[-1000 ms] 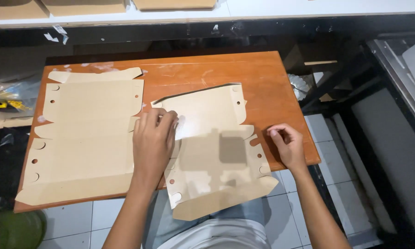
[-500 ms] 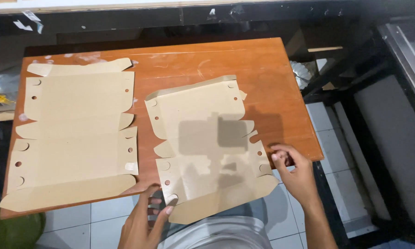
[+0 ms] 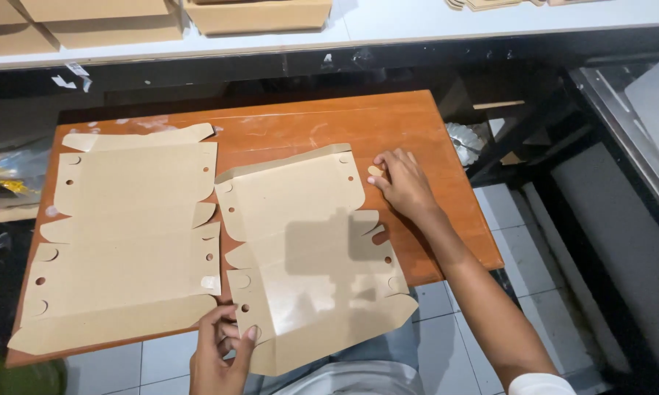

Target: The person assembles two flat cardboard box blanks into finished boxes by hand. They fold the side flaps, interlock the tabs into slots, and press the seams to form each box, then place the completed boxes on a nearby shelf.

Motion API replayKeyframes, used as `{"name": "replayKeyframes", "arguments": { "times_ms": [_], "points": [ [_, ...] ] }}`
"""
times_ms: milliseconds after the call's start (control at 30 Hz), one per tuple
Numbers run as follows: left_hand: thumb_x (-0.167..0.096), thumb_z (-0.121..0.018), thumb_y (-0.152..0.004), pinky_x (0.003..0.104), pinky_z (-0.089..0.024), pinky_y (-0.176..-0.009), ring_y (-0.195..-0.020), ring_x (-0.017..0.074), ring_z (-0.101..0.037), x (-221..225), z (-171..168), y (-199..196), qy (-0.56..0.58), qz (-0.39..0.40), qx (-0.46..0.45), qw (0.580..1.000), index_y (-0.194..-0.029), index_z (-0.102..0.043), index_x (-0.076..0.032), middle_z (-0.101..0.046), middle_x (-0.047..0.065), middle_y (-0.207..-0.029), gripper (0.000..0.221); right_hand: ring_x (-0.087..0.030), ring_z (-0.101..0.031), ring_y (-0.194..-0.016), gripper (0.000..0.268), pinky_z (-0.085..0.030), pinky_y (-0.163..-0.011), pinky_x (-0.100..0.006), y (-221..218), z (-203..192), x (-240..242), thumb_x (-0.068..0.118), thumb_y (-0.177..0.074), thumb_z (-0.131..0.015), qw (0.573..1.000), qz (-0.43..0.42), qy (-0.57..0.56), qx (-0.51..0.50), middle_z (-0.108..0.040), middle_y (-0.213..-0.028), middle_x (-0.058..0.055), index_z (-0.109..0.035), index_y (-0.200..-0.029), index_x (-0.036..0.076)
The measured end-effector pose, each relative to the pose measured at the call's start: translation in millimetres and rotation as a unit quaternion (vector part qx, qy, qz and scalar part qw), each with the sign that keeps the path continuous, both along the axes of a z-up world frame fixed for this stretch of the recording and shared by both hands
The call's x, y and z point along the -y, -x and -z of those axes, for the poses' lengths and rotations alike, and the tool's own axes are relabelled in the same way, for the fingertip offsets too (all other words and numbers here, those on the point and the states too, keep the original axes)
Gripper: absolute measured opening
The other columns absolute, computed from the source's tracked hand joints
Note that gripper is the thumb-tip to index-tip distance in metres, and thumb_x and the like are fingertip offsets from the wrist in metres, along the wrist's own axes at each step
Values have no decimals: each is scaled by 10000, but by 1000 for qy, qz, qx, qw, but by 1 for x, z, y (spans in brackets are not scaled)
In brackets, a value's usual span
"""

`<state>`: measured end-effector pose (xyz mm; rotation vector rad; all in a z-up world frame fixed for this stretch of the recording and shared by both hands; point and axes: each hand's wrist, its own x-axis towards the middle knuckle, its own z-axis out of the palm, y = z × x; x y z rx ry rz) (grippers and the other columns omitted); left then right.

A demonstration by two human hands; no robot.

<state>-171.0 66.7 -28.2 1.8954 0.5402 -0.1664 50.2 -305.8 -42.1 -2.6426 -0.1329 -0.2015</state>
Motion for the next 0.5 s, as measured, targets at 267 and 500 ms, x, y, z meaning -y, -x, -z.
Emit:
{"name": "replayKeyframes", "arguments": {
  "times_ms": [267,500],
  "points": [
    [-314,-656,-859,276,-459,-606,-816,142,-650,4,-34,-8,84,5,19,996,-1422,-570,-195,-735,33,-1078,582,-266,-557,-1070,97,-431,-879,-425,16,-26,0,225,-1009,-601,995,56,-25,-83,-586,-1039,-42,-564,-966,147],
    [-214,-746,-797,267,-559,-864,-1151,113,-654,16,-56,-14,112,86,7,990,-1658,-214,-314,-617,-16,-1382,1017,-272,-557,-1155,354,-442,-981,-403,109,-71,-9,308,-1025,-604,995,49,-66,57,-592,-1254,-114,-630,-1295,79]
  ]
}}
